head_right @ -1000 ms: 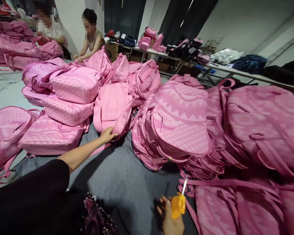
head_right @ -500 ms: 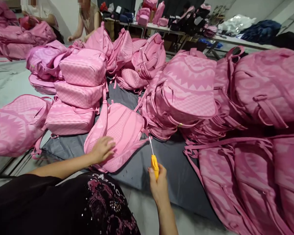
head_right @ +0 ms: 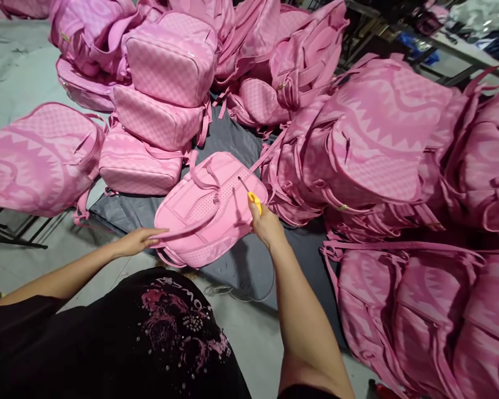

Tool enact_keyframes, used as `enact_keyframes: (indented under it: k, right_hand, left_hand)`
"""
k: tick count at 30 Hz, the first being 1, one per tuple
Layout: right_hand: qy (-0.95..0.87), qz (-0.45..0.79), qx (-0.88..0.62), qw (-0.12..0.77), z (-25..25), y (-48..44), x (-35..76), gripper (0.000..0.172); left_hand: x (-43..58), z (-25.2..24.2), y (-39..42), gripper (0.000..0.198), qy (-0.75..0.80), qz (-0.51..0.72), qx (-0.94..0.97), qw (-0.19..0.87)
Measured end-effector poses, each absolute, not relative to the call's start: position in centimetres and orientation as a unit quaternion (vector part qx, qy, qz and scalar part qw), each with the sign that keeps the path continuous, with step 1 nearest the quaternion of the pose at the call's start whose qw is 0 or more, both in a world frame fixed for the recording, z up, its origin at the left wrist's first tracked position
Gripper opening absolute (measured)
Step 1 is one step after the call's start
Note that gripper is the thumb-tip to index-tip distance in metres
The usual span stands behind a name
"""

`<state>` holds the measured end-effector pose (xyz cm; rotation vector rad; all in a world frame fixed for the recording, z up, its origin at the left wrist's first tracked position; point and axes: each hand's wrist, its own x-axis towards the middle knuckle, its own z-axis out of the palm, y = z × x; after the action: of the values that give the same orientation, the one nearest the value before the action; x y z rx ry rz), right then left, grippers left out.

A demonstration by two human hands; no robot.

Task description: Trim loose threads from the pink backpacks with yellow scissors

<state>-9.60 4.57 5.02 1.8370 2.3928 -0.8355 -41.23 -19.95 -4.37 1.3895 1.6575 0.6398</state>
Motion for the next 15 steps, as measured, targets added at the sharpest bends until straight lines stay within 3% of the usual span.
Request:
enact_keyframes:
  k: [4,7,11,15]
  right_hand:
    - [0.784,-0.23,0.568,0.101,4.2,3.9,-12.8,0.061]
    - [0.809,-0.332,0.457,0.16,3.9,1.1,-13.5,0.059]
    - [0.799,-0.309,0.501,0.124,4.2,-0.2,-13.1,0.061]
    - [0.802,-0.357,0.464,0.122,4.9,-0.6,-13.3,0.061]
  left_hand:
    - [-42.4,-5.0,-18.8,0.043,0.74,0.482,0.347,0.314]
    - [-41.8,-5.6,-15.5,0.04,0.7,0.559,0.231,0.381]
    - [-41.7,-6.0,-12.2,0.038,0.62,0.482,0.151,0.601]
    - [-42.1,-6.5,-11.0,0.038,0.614,0.373,0.138,0.682]
